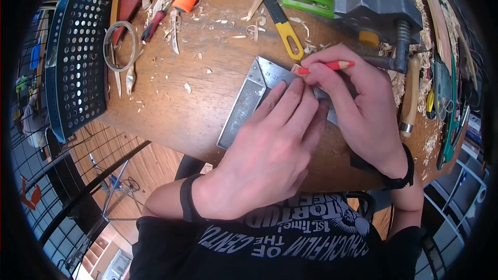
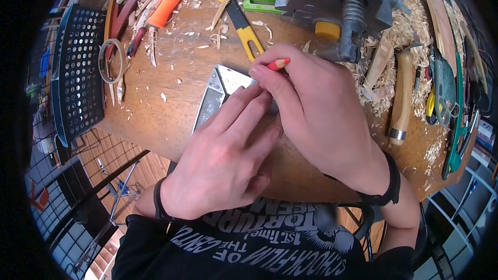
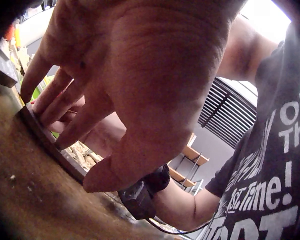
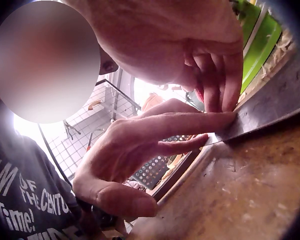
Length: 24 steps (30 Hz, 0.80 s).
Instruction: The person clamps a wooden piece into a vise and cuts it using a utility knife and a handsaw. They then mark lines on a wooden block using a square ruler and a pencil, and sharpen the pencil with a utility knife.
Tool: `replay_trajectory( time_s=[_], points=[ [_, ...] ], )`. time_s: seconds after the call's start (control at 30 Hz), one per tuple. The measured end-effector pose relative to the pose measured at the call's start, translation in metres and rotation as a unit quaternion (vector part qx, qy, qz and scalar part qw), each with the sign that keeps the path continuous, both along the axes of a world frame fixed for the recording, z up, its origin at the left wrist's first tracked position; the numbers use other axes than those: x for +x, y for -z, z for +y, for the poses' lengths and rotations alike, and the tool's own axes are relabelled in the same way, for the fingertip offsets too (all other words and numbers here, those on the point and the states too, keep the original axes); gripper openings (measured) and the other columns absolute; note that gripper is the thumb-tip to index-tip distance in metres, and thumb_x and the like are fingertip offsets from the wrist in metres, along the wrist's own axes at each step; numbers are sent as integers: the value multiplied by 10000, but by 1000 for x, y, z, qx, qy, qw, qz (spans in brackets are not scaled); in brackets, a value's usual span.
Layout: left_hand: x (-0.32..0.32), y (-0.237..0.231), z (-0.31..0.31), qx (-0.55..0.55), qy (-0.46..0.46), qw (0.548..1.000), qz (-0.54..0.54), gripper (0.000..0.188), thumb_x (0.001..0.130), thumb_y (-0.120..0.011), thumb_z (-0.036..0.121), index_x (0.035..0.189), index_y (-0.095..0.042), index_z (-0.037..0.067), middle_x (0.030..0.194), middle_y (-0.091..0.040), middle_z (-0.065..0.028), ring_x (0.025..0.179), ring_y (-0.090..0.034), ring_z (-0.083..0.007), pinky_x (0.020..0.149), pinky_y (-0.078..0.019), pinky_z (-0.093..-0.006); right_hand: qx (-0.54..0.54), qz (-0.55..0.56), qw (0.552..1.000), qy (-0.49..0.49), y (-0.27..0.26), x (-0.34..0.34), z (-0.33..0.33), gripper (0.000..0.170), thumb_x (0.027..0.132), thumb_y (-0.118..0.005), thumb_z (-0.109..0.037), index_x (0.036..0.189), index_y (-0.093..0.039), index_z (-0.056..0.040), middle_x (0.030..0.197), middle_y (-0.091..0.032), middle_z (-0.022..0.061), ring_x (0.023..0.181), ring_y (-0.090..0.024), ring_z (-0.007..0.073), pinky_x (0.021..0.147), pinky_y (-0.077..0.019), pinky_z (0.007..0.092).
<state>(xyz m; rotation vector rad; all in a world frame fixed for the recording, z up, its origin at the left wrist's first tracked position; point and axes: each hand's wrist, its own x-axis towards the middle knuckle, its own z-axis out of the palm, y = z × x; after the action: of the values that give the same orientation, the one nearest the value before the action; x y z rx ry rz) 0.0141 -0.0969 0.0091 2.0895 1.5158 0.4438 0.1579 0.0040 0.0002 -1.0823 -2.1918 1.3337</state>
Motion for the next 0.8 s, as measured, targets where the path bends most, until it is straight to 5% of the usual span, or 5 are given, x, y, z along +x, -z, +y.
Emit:
replay_trajectory(
  time_s=[0.3,0.37,0.8],
  points=[
    [-1,-4,1,-13,4,1000,-2,584,594,-739,97,1148,-599,-29,1296,-479,-229,1271,-459,-405,1034,-459,-428,-1,-31,999,-19,-7,1,5,129,970,-560,-57,1013,-637,37,919,-700,109,879,-681,161,802,-517,269],
    [-1,-4,1,-24,11,1000,-10,652,670,-676,121,1254,-542,-134,1265,-494,-261,1282,-456,-397,1116,-368,-466,-7,-31,999,-17,-8,3,5,129,970,-560,-58,1012,-637,37,917,-698,107,875,-677,161,802,-514,269],
    [-1,-8,0,-34,11,999,6,665,660,-690,125,1262,-547,-120,1290,-499,-257,1269,-463,-383,1112,-378,-450,-2,-8,1000,-13,-7,9,3,116,971,-571,-61,1003,-632,32,876,-666,87,833,-643,150,772,-495,263]
  ],
)
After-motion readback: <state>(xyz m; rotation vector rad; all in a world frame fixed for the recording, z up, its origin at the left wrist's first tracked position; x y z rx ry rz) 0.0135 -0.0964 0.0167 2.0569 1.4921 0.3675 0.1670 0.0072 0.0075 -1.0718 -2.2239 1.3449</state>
